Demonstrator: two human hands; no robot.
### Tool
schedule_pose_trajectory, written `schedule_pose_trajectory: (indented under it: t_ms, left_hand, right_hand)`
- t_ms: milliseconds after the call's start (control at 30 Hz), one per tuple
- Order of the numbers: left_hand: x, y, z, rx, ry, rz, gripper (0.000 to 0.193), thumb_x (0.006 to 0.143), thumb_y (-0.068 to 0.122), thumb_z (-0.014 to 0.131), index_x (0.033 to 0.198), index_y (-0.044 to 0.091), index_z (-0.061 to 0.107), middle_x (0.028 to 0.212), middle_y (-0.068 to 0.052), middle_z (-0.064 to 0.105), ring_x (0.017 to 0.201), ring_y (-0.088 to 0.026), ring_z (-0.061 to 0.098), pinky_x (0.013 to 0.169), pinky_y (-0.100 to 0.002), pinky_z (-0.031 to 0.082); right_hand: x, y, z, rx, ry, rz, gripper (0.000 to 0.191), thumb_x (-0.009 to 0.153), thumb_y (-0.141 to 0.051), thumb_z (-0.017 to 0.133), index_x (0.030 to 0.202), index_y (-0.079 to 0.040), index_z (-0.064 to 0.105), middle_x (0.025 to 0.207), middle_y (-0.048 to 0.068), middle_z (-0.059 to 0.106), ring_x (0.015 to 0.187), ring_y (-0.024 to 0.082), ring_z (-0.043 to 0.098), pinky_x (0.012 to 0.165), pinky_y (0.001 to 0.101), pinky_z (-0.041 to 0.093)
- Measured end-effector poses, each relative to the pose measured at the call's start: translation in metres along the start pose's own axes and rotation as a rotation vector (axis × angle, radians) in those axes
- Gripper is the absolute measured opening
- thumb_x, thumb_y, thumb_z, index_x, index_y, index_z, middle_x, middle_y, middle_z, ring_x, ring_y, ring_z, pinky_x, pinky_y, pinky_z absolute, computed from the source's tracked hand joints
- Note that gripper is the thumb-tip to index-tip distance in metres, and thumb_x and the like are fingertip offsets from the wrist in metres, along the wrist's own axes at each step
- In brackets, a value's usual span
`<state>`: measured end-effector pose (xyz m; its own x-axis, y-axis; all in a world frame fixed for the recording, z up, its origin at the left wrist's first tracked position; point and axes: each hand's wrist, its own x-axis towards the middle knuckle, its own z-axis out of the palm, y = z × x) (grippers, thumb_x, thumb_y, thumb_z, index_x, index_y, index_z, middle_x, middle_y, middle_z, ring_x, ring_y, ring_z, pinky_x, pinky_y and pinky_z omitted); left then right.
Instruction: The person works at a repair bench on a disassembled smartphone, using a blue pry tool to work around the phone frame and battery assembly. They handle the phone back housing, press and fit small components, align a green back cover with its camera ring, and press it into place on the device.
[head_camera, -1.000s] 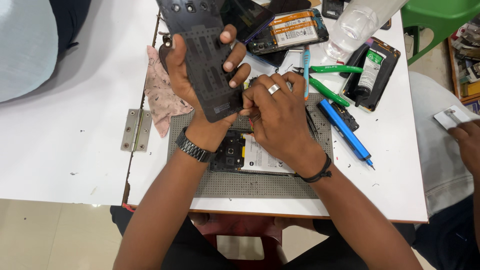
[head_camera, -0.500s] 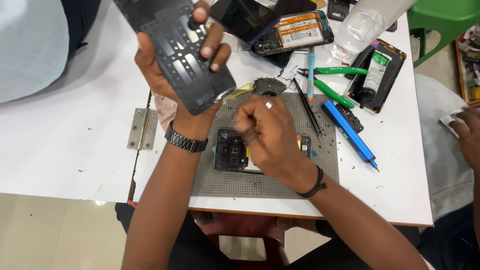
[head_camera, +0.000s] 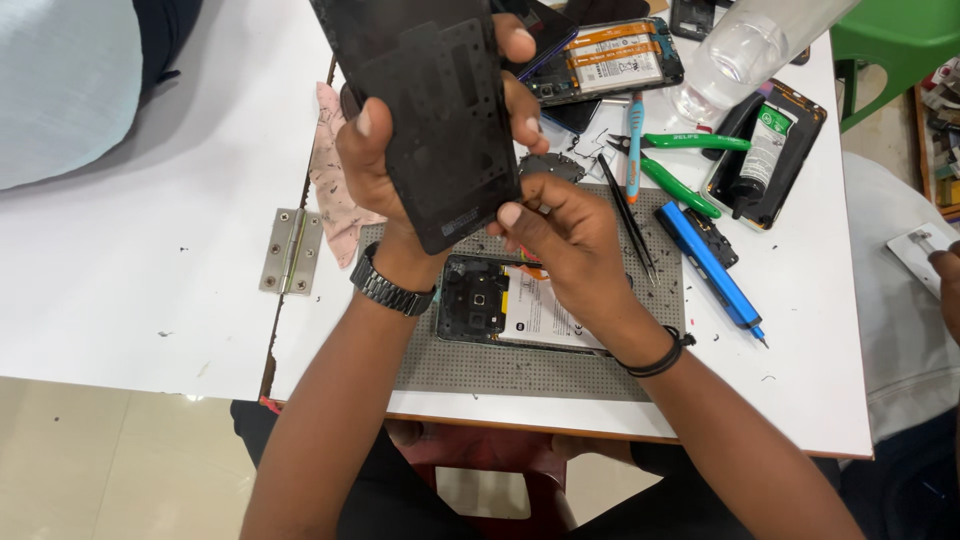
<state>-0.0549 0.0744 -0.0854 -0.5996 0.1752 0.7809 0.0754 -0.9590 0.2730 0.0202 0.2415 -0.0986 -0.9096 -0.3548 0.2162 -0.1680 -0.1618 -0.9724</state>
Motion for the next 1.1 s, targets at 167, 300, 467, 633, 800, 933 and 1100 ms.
schedule_pose_trajectory:
  t_ms: [167,300,467,633,800,933,1100]
  left_hand:
    - [0.005,-0.002,-0.006,-0.18,-0.091,0.022,0.079,0.1,0.047,0.055,0.148,-0.012,0.033,0.141,-0.03,0.046,0.116,-0.039,0.068,0.089,-0.047,0.065]
    - [0.003,0.001,-0.007,-0.129,-0.028,0.029,0.081,0.1,0.047,0.057,0.147,-0.014,0.032,0.138,-0.031,0.047,0.109,-0.04,0.068,0.085,-0.047,0.064]
    - [-0.001,0.001,-0.008,-0.044,-0.031,0.017,0.08,0.1,0.045,0.059,0.144,-0.017,0.034,0.138,-0.03,0.049,0.108,-0.038,0.069,0.083,-0.045,0.064]
    - [-0.005,-0.004,-0.009,-0.07,-0.01,0.007,0.083,0.1,0.047,0.058,0.147,-0.017,0.032,0.138,-0.031,0.047,0.107,-0.037,0.069,0.083,-0.044,0.064]
    - [-0.006,-0.001,-0.012,-0.082,-0.02,0.016,0.083,0.101,0.047,0.057,0.149,-0.016,0.032,0.137,-0.031,0.047,0.108,-0.037,0.069,0.081,-0.044,0.065]
    - [-0.006,0.002,-0.012,-0.046,-0.035,0.019,0.083,0.1,0.048,0.057,0.146,-0.018,0.035,0.137,-0.03,0.048,0.107,-0.036,0.069,0.078,-0.041,0.066]
    - [-0.006,0.003,-0.009,0.005,-0.002,0.011,0.083,0.098,0.048,0.06,0.141,-0.018,0.035,0.137,-0.03,0.047,0.105,-0.035,0.069,0.079,-0.04,0.065]
  right_hand:
    - [-0.002,0.002,0.007,0.013,0.039,-0.053,0.021,0.105,-0.018,0.064,0.116,0.0,0.065,0.102,0.003,0.068,0.093,0.007,0.063,0.085,0.0239,0.054]
    - [0.0,0.003,0.003,0.025,-0.019,-0.025,0.02,0.109,-0.02,0.064,0.111,0.0,0.066,0.099,0.003,0.068,0.09,0.007,0.062,0.084,0.0242,0.053]
    - [0.002,0.002,-0.001,0.074,-0.054,0.08,0.021,0.103,-0.02,0.069,0.106,0.001,0.069,0.093,0.004,0.07,0.087,0.008,0.063,0.082,0.025,0.054]
    - [-0.001,0.0,0.001,0.059,-0.03,0.041,0.022,0.103,-0.021,0.071,0.106,0.001,0.07,0.095,0.004,0.072,0.089,0.008,0.066,0.083,0.0251,0.055]
    - [0.002,-0.005,-0.002,0.022,-0.071,0.068,0.023,0.101,-0.022,0.07,0.108,0.0,0.072,0.095,0.005,0.074,0.088,0.008,0.069,0.083,0.0248,0.058]
    - [0.003,-0.01,-0.009,0.003,-0.08,0.122,0.023,0.099,-0.022,0.073,0.107,0.0,0.073,0.091,0.004,0.074,0.081,0.006,0.066,0.075,0.0222,0.054]
    - [0.006,-0.009,-0.017,0.015,-0.079,0.088,0.017,0.099,-0.016,0.077,0.099,0.001,0.071,0.087,0.004,0.07,0.077,0.006,0.061,0.068,0.0217,0.048]
